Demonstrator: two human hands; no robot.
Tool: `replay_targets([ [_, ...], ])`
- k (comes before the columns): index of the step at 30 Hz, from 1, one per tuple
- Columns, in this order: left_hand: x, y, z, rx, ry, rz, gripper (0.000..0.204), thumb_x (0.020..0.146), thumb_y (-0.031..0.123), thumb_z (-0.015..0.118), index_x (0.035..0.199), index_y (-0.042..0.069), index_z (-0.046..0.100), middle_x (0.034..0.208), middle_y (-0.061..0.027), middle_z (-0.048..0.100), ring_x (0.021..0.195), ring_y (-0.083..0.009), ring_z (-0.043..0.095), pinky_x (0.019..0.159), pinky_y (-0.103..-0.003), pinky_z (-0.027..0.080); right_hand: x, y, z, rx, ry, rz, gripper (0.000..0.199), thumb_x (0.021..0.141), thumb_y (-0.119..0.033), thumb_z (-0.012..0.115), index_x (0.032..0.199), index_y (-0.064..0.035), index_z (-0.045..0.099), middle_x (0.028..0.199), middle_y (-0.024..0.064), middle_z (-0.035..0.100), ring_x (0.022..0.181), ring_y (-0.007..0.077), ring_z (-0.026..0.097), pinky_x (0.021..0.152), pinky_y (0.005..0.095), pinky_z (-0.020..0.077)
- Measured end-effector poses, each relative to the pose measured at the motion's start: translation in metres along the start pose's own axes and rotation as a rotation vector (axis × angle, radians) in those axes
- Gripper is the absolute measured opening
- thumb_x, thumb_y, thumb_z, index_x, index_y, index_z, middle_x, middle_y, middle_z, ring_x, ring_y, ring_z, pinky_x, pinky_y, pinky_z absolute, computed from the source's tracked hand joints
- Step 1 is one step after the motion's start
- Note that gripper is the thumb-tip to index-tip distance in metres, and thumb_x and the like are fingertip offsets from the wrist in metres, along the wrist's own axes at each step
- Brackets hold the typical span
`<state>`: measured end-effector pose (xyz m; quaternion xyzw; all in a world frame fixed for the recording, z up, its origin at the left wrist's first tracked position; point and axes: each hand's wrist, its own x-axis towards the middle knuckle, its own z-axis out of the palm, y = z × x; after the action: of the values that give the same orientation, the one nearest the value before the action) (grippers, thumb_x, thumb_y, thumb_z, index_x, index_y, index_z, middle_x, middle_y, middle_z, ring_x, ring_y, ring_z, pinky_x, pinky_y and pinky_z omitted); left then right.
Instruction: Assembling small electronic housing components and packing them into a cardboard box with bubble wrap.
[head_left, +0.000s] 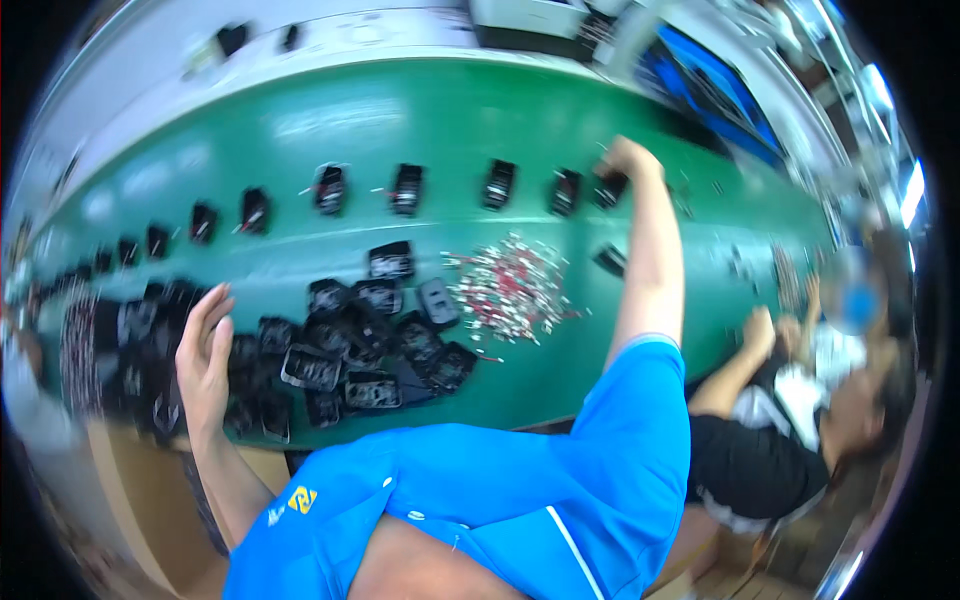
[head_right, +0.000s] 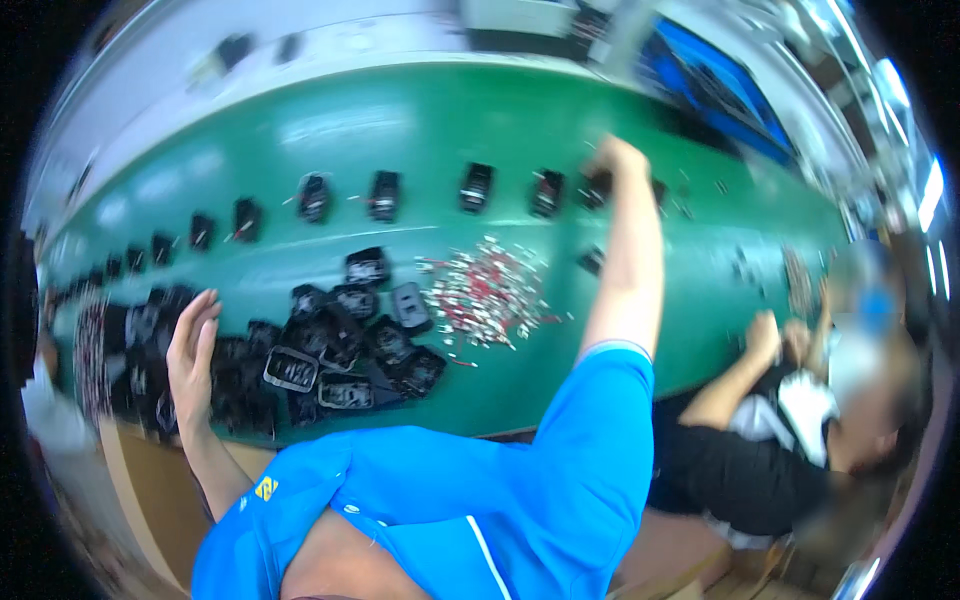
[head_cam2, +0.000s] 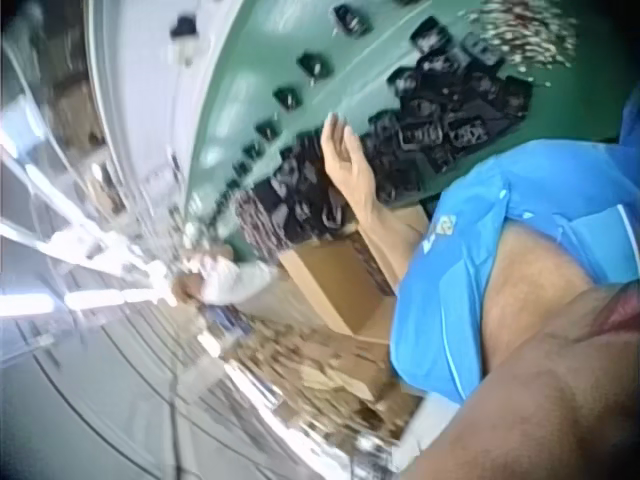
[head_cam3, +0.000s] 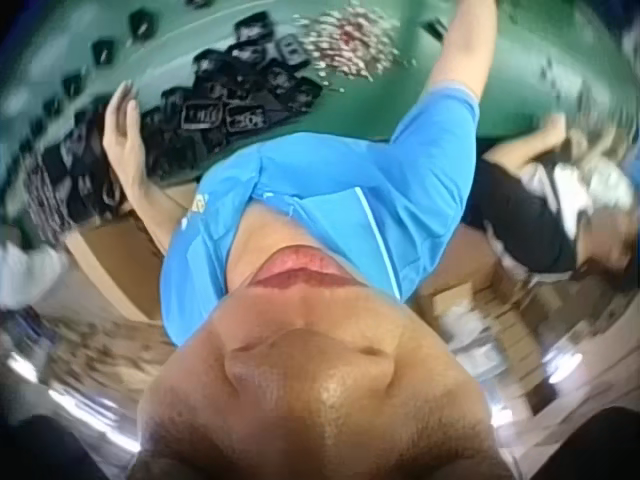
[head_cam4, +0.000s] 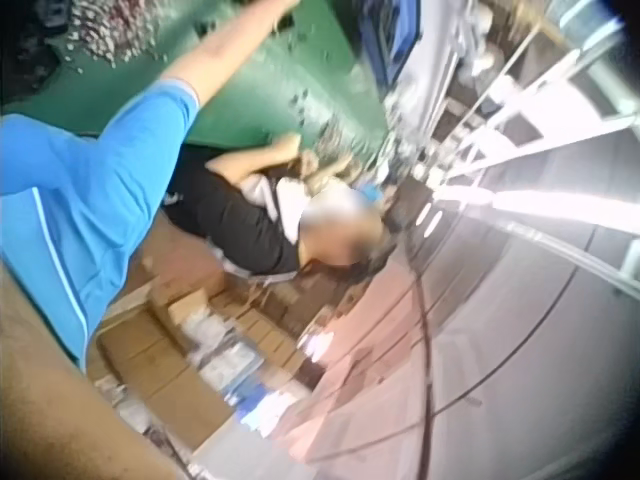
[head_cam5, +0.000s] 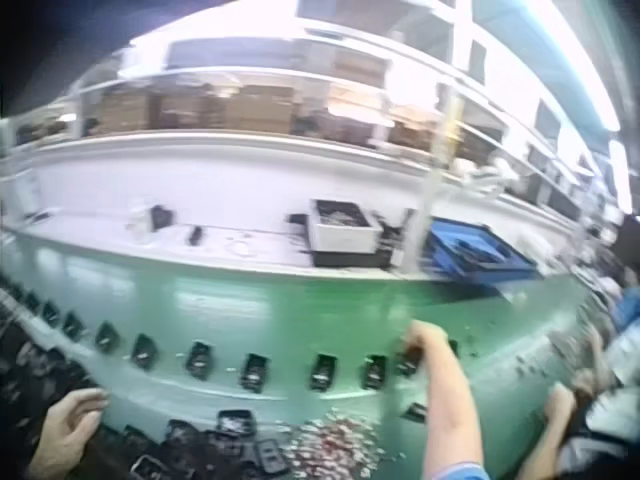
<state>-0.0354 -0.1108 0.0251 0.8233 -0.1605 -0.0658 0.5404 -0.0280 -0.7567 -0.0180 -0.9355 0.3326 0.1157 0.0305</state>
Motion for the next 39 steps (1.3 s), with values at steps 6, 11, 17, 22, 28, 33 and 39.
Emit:
replay_targets([
  [6,-0.032,-0.011,-0.034,-0.078,0.247,-0.049,0.031,0.097,0.013,0.060,0.126,0.002,0.061,0.121,-0.0093,0.066,0.104,-0.0158,0.063,0.090,-0.028,0.050,-0.047,-0.050,-0.004,0.137,0.220,-0.689,0.033,0.075,-0.030,0.073,0.097,-0.0055,0.069,0.087,0.0082,0.068,0.073,0.0228,0.064,0.072,0.0366,0.0528],
  [11,-0.068,-0.018,-0.042,-0.586,0.346,-0.039,0.026,0.098,0.012,0.059,0.120,-0.001,0.063,0.113,-0.0112,0.068,0.098,-0.0169,0.065,0.086,-0.027,0.053,-0.043,-0.142,-0.037,0.361,0.296,-0.957,0.021,0.080,-0.016,0.070,0.096,-0.0031,0.066,0.084,0.0089,0.067,0.074,0.0222,0.063,0.070,0.0338,0.0522],
  [17,-0.114,-0.030,-0.079,-0.397,0.489,0.115,0.025,0.098,0.009,0.057,0.121,0.000,0.063,0.109,-0.0107,0.069,0.099,-0.0181,0.066,0.086,-0.027,0.053,-0.142,-0.333,-0.085,0.508,0.173,-0.998,0.017,0.084,-0.003,0.069,0.100,-0.0012,0.064,0.092,0.0106,0.067,0.081,0.0210,0.066,0.072,0.0316,0.0550],
  [22,-0.198,-0.075,-0.151,-0.319,0.824,-0.053,0.026,0.098,0.009,0.057,0.121,0.000,0.062,0.112,-0.0129,0.069,0.101,-0.0193,0.067,0.091,-0.028,0.052,-0.267,-0.508,-0.079,0.590,0.100,-1.583,0.021,0.083,-0.001,0.071,0.103,-0.0031,0.067,0.099,0.0074,0.067,0.087,0.0180,0.065,0.085,0.0294,0.0531],
  [28,-0.281,-0.168,-0.198,-0.202,1.068,-0.289,0.026,0.099,0.008,0.054,0.123,0.000,0.062,0.115,-0.0123,0.067,0.098,-0.0187,0.066,0.092,-0.029,0.051,-0.416,-0.706,-0.039,0.969,-0.007,-1.753,0.017,0.083,-0.007,0.075,0.099,-0.0050,0.070,0.097,0.0028,0.072,0.080,0.0136,0.066,0.075,0.0266,0.0528],
  [33,-0.303,-0.192,-0.206,-0.290,1.029,-0.346,0.027,0.096,0.006,0.058,0.122,0.001,0.061,0.113,-0.0117,0.068,0.097,-0.0178,0.065,0.088,-0.027,0.051,-0.485,-0.836,0.009,1.010,0.123,-1.836,0.022,0.082,-0.010,0.076,0.102,-0.0058,0.071,0.095,0.0072,0.073,0.075,0.0213,0.067,0.069,0.0300,0.0535],
  [39,-0.315,-0.198,-0.216,-0.244,0.847,-0.449,0.030,0.095,0.005,0.056,0.125,0.001,0.061,0.114,-0.0107,0.068,0.099,-0.0182,0.064,0.088,-0.029,0.049,-0.473,-0.901,0.078,0.572,0.380,-1.789,0.019,0.086,-0.020,0.070,0.103,-0.0124,0.073,0.109,0.0031,0.071,0.102,0.0210,0.062,0.095,0.0439,0.0402],
])
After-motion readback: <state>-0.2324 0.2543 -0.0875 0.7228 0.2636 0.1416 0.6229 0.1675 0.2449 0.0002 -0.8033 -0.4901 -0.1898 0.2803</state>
